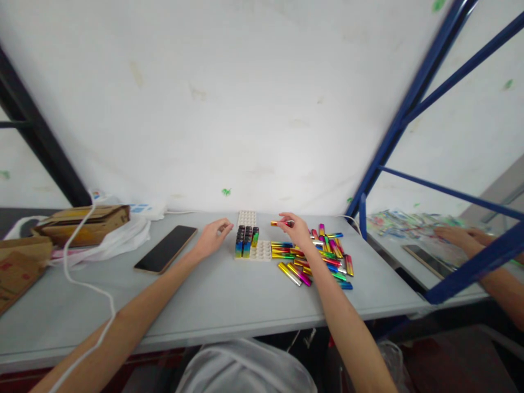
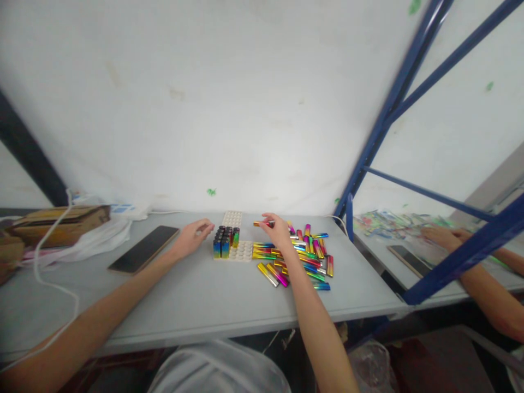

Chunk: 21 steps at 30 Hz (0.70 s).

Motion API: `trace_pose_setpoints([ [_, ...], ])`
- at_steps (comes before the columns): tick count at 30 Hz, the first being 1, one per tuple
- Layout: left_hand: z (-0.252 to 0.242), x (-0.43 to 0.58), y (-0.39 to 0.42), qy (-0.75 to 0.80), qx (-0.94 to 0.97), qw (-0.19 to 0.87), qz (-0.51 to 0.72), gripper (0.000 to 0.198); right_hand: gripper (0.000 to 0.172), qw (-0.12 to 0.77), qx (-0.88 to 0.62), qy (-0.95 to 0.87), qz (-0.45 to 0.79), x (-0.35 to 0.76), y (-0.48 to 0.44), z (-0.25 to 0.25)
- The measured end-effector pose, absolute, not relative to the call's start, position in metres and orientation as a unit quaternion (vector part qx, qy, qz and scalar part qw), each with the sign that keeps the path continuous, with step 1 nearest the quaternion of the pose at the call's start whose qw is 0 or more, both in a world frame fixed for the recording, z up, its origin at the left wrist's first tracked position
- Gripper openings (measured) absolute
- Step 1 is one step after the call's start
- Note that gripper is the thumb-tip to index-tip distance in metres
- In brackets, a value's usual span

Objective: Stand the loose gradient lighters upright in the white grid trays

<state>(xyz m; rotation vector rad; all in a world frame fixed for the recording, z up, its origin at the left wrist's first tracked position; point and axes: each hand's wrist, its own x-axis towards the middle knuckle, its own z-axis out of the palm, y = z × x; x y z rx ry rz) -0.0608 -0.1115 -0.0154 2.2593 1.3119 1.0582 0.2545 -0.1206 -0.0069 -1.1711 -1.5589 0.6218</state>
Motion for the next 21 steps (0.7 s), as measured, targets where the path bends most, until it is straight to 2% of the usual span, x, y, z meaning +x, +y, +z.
trace_pose_setpoints([
  [3,-0.015,-0.060,-0.113,0.458,0.800,0.152,0.356,0.048,0.045,0.590,-0.429,-0.566,0.384,0.240,-0.121,-0.009],
  [7,-0.019,-0.060,-0.110,0.461,0.812,0.120,0.336,0.050,0.041,0.598,-0.380,-0.522,0.474,0.225,-0.128,-0.007],
  [14,-0.018,-0.063,-0.109,0.528,0.758,0.120,0.365,0.061,0.048,0.536,-0.392,-0.555,0.501,0.212,-0.140,-0.002],
  [19,0.026,-0.064,-0.129,0.474,0.715,0.188,0.478,0.052,0.050,0.529,-0.385,-0.574,0.492,0.205,-0.141,-0.004],
  [21,0.049,-0.059,-0.158,0.435,0.708,0.171,0.530,0.049,0.050,0.531,-0.391,-0.562,0.500,0.204,-0.140,-0.005],
])
